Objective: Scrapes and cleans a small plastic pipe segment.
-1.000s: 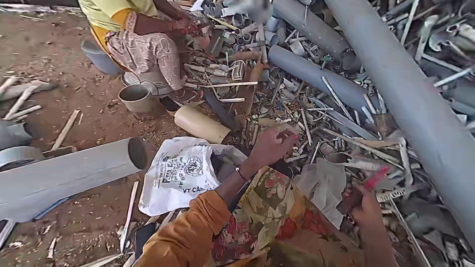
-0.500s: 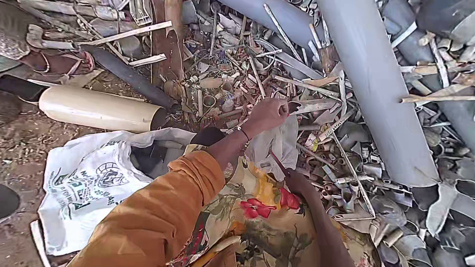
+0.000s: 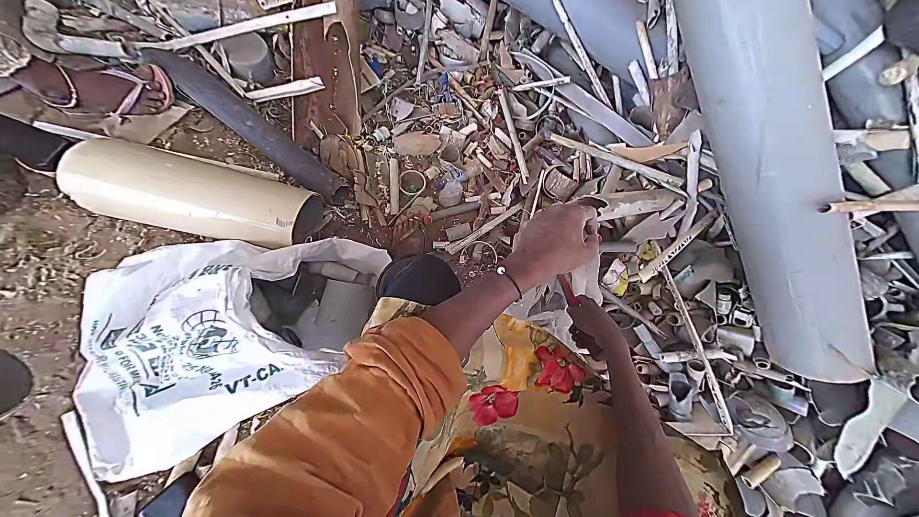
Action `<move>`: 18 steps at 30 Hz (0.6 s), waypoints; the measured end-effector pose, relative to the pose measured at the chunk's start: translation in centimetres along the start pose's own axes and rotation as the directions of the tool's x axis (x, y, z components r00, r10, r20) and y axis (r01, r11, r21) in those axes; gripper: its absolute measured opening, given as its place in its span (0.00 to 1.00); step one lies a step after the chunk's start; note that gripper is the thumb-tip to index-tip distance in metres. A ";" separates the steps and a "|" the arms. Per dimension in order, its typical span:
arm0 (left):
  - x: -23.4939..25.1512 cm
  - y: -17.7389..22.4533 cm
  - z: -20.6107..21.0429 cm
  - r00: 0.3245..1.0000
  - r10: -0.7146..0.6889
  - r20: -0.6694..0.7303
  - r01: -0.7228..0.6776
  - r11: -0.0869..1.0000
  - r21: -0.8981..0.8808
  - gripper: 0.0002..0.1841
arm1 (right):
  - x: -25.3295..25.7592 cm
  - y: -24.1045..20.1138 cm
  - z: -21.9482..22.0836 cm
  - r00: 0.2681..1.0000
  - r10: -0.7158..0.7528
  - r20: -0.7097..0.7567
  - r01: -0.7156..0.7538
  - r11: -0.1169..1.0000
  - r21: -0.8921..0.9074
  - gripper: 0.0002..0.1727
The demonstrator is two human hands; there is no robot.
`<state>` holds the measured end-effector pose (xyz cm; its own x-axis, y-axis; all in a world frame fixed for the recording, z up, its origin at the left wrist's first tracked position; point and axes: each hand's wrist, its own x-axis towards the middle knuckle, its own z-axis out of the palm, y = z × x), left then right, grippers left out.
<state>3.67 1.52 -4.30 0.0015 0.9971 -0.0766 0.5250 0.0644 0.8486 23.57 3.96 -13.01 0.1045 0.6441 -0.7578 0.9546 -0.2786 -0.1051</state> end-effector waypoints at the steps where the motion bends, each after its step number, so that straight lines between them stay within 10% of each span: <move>1: -0.1 0.1 -0.1 1.000 -0.004 0.002 0.004 1.000 -0.004 0.10 | 1.5 0.0 -0.1 0.999 0.024 -0.022 -0.023 0.999 0.023 0.17; 7: 0.5 0.0 -1.4 0.996 -0.079 -0.038 0.077 0.995 -0.067 0.10 | 10.3 0.4 0.9 0.901 0.005 -0.433 0.242 0.823 0.513 0.24; 14: 2.5 -1.4 -1.8 0.973 -0.123 -0.194 0.092 0.983 -0.161 0.06 | 16.7 -3.7 -0.5 0.967 0.047 -0.251 0.197 0.487 0.851 0.08; 18: 2.3 -1.0 -1.4 0.986 -0.104 -0.131 0.083 0.985 -0.152 0.07 | 17.5 -7.9 -0.9 0.900 0.141 -0.412 0.340 0.364 0.867 0.12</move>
<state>1.98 3.83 -4.61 -0.1646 0.9818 -0.0947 0.3881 0.1528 0.9089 18.06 18.05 -24.87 0.3439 0.8338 -0.4318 0.1410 -0.5005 -0.8542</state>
